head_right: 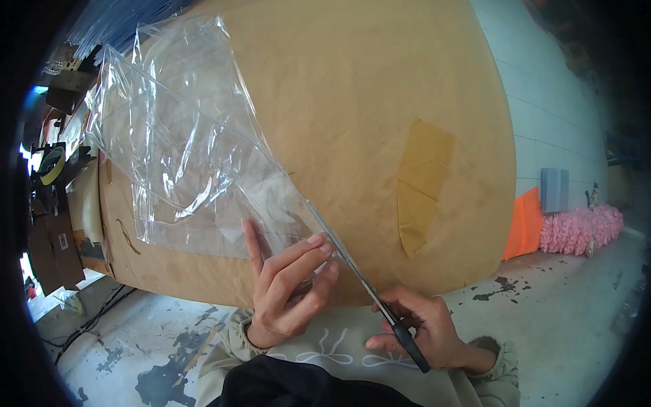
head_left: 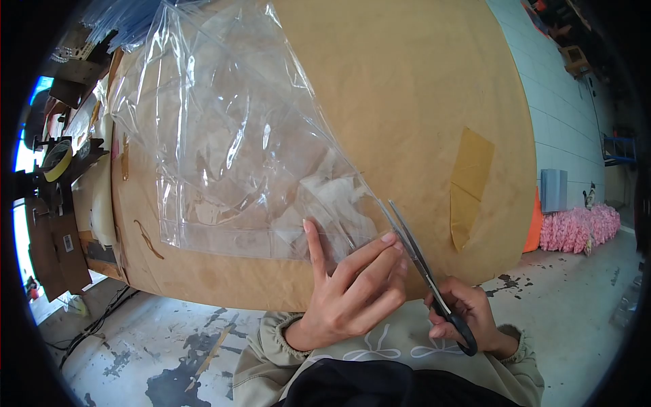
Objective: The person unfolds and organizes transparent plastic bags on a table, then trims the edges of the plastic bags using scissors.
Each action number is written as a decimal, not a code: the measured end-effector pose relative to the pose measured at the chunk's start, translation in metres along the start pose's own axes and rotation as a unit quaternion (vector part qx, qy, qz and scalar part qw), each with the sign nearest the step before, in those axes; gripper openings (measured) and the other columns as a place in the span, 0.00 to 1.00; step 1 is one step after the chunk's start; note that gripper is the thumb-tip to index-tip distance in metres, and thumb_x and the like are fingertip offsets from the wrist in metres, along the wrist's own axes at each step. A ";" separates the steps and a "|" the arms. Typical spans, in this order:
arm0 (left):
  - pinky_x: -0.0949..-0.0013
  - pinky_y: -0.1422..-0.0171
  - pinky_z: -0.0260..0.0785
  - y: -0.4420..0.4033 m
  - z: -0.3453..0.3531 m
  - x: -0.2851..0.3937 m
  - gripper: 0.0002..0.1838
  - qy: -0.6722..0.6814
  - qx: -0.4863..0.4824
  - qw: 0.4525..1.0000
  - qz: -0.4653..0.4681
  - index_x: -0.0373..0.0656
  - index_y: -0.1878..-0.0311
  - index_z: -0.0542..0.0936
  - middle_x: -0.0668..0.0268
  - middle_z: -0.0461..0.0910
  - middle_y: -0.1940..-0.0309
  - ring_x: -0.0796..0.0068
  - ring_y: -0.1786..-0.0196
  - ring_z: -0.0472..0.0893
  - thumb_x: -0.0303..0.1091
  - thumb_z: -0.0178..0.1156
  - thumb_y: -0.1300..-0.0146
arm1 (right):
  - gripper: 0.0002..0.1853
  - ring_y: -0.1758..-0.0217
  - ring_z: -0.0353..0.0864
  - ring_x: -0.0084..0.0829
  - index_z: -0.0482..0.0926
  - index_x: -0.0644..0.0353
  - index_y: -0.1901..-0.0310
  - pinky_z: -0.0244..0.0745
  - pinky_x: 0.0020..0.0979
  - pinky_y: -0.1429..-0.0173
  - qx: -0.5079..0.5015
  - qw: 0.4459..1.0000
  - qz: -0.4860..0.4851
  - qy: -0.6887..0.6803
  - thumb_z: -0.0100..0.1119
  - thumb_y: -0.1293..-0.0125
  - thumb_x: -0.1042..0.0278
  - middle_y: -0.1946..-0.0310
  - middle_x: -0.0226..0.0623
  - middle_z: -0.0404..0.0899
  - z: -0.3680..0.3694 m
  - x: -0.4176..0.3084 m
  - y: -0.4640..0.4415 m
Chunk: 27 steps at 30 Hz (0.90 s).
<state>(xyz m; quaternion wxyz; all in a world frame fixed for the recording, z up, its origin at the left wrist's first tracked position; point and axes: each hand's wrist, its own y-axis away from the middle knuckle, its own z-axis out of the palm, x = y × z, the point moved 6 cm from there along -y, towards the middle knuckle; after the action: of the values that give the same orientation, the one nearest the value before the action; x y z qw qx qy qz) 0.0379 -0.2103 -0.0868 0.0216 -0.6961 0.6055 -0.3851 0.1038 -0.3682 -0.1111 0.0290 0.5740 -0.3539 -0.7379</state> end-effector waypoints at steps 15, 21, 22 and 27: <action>0.21 0.35 0.43 0.001 0.000 0.000 0.11 0.002 -0.005 1.000 0.003 0.48 0.79 0.71 0.71 0.76 0.60 0.75 0.51 0.78 0.24 0.65 0.52 | 0.24 0.77 0.68 0.12 0.75 0.63 0.58 0.61 0.18 0.75 0.016 0.998 0.028 0.059 0.76 0.52 0.60 0.81 0.26 0.70 -0.003 0.001 0.002; 0.21 0.35 0.43 0.001 -0.001 -0.001 0.11 0.013 -0.001 1.000 -0.001 0.47 0.78 0.71 0.71 0.76 0.60 0.74 0.51 0.79 0.24 0.65 0.53 | 0.25 0.77 0.70 0.13 0.73 0.64 0.57 0.66 0.17 0.72 -0.002 1.000 0.011 -0.008 0.76 0.53 0.63 0.80 0.27 0.72 -0.004 -0.003 0.001; 0.22 0.35 0.43 0.001 -0.001 -0.001 0.11 0.013 0.002 1.000 0.000 0.47 0.78 0.71 0.71 0.76 0.60 0.74 0.51 0.79 0.24 0.65 0.53 | 0.26 0.77 0.71 0.13 0.73 0.64 0.56 0.66 0.17 0.72 -0.002 1.000 0.010 -0.015 0.76 0.53 0.63 0.80 0.28 0.73 -0.004 -0.003 0.001; 0.32 0.31 0.45 0.002 -0.006 -0.005 0.09 0.018 0.008 1.000 -0.006 0.42 0.71 0.74 0.58 0.75 0.59 0.63 0.51 0.78 0.20 0.62 0.56 | 0.26 0.75 0.72 0.15 0.72 0.65 0.56 0.70 0.18 0.70 0.039 0.999 0.014 -0.025 0.76 0.53 0.65 0.77 0.28 0.73 -0.017 -0.009 0.006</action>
<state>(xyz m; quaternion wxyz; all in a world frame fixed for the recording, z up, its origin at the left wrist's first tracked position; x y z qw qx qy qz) 0.0326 -0.2041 -0.0862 0.0138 -0.6922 0.5989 -0.4026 0.1196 -0.3775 -0.1022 0.0080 0.5507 -0.3916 -0.7371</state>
